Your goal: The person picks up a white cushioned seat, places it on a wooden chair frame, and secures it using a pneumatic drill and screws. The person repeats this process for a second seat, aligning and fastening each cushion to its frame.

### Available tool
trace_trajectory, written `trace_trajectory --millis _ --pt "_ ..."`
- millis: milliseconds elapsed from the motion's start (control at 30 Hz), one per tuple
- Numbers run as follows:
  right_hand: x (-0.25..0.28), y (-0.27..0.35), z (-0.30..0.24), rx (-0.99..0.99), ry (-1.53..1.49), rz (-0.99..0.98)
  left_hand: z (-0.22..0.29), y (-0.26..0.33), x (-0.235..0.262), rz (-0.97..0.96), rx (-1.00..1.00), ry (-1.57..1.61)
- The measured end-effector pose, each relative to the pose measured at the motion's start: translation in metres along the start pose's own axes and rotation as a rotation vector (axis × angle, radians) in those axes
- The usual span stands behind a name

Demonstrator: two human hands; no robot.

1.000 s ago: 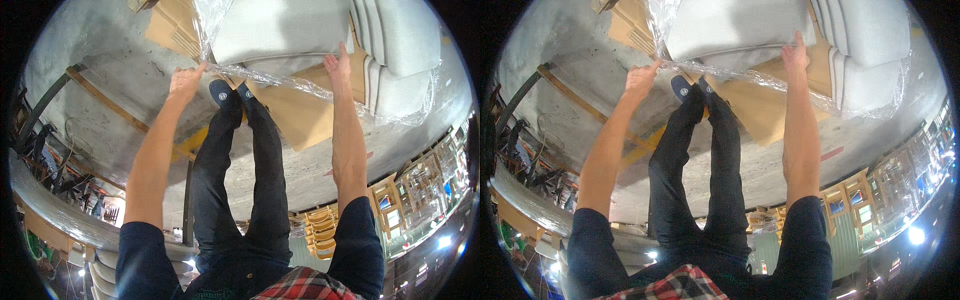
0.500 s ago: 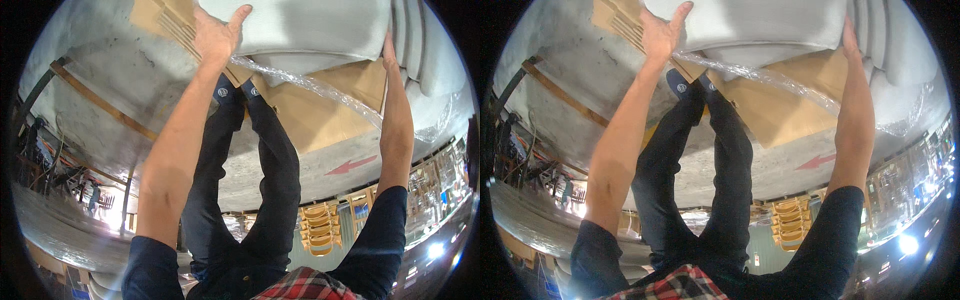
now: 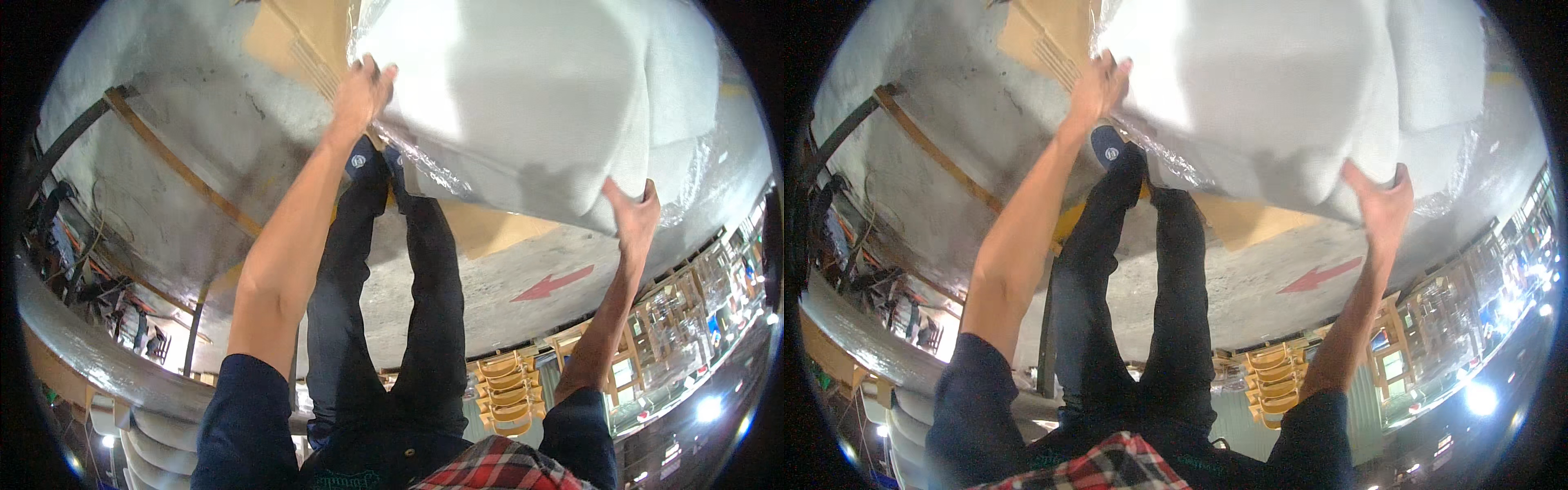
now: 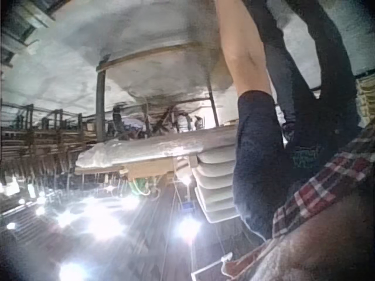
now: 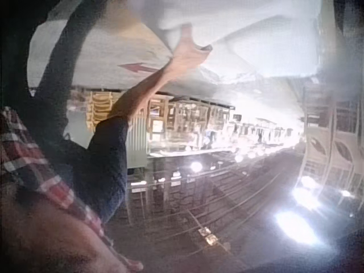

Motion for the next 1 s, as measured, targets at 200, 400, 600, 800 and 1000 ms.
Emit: trace_trajectory --millis 200,400,600,800,1000 --pt "0.039 0.133 -0.146 0.153 -0.13 -0.029 0.161 0.116 0.037 -0.111 0.12 0.706" --pt "-0.014 0.171 -0.161 0.153 -0.043 -0.055 0.233 0.153 0.105 0.026 -0.028 0.258" --pt "-0.027 0.121 -0.125 -0.071 -0.298 -0.077 0.255 0.165 0.135 0.168 0.234 0.066" --pt "-0.018 0.065 -0.112 -0.091 -0.239 -0.078 0.206 0.151 0.196 0.269 0.219 -0.049" --pt "-0.011 0.066 -0.075 -0.042 -0.228 -0.166 0.187 0.173 0.218 0.188 0.222 0.046"
Point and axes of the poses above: each hand's wrist, its own y-axis away from the middle knuckle, its own x-axis out of the back of the hand, z = x × y, the point moved 3 cm from there along -y, towards the middle knuckle, and after that the axes turned 2 degrees about y, right-handed, at the moved point
